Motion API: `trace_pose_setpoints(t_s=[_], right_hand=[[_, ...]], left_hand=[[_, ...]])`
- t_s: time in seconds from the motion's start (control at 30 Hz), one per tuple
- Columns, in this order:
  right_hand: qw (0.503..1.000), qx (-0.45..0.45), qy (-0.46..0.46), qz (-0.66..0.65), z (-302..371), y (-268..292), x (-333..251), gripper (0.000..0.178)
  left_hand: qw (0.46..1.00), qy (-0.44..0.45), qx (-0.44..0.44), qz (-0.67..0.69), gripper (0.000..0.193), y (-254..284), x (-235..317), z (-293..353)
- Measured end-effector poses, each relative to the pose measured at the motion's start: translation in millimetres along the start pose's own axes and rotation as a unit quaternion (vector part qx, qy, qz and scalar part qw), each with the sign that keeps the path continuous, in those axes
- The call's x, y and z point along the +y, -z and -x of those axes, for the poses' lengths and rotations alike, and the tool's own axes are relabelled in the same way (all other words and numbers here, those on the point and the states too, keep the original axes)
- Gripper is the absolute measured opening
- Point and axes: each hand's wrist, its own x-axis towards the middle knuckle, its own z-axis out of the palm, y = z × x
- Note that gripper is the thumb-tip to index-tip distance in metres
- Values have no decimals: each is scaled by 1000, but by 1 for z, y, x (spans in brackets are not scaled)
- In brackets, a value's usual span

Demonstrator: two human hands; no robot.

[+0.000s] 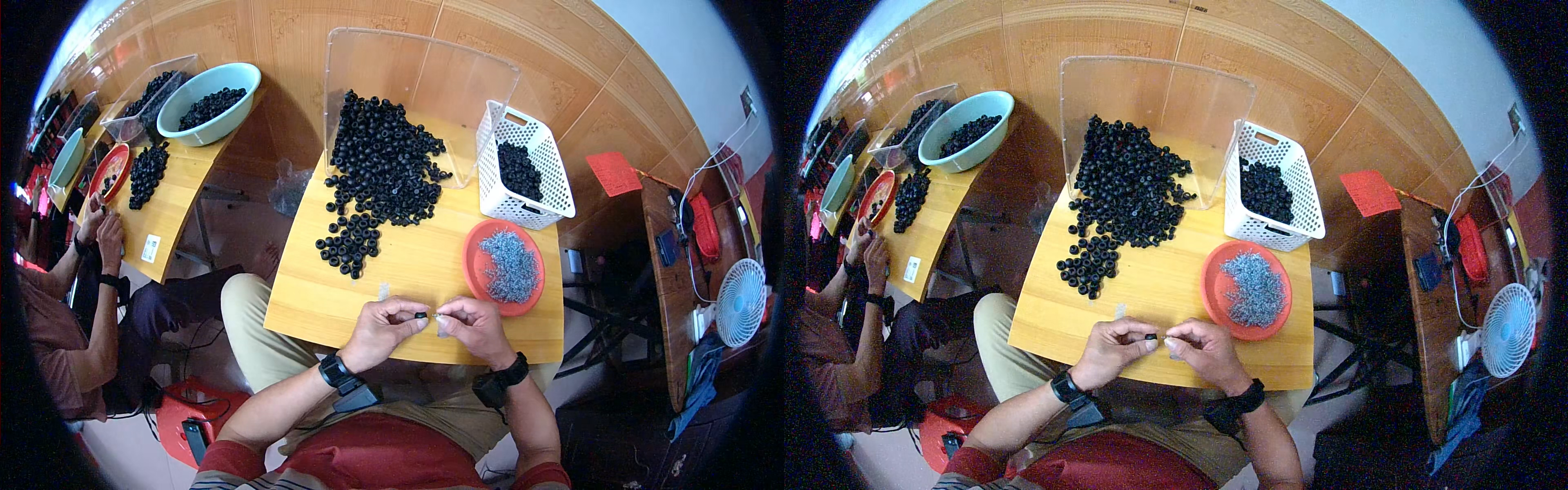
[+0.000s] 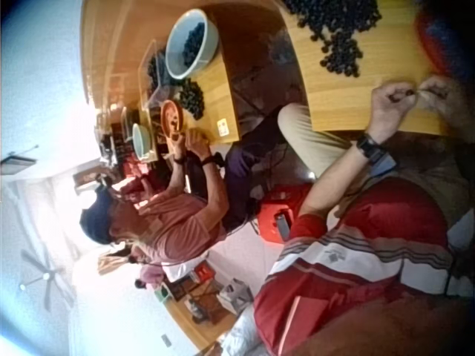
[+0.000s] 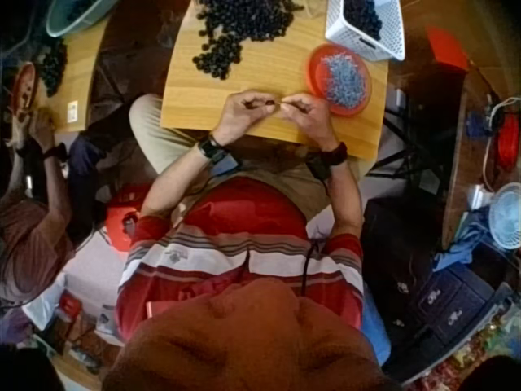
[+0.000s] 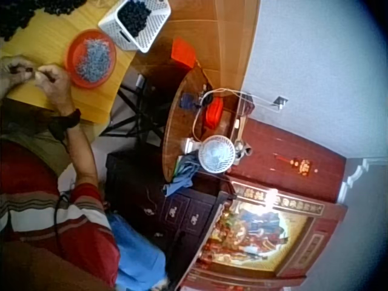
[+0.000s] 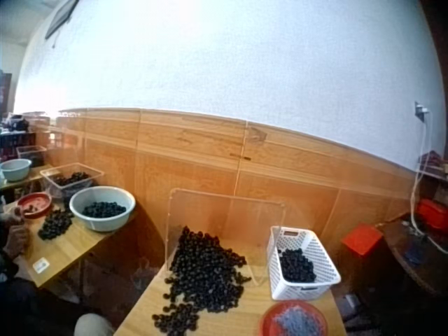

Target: Manually inserting small blue plastic pins into black rubber or foam product components.

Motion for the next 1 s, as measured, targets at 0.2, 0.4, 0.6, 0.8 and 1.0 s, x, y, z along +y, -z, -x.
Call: trace_pose_setpoints(t_s=[0.2, 0.4, 0.6, 0.8, 1.0], right_hand=[[1000, 4, -12, 9, 1, 0, 2, 14], [1000, -1, -23, -14, 0, -4, 1, 16], [1000, -5, -18, -24, 0, -7, 4, 13], [1000, -5, -20, -16, 0, -8, 8, 14], [1000, -3, -23, -14, -3, -11, 6, 17]], left_hand=[[999, 38, 14, 28, 19, 4, 0, 0], [995, 29, 11, 99, 20, 4, -4, 1], [993, 62, 18, 97, 21, 2, 0, 4], [994, 66, 34, 79, 19, 5, -3, 5], [983, 78, 28, 165, 19, 6, -1, 8]])
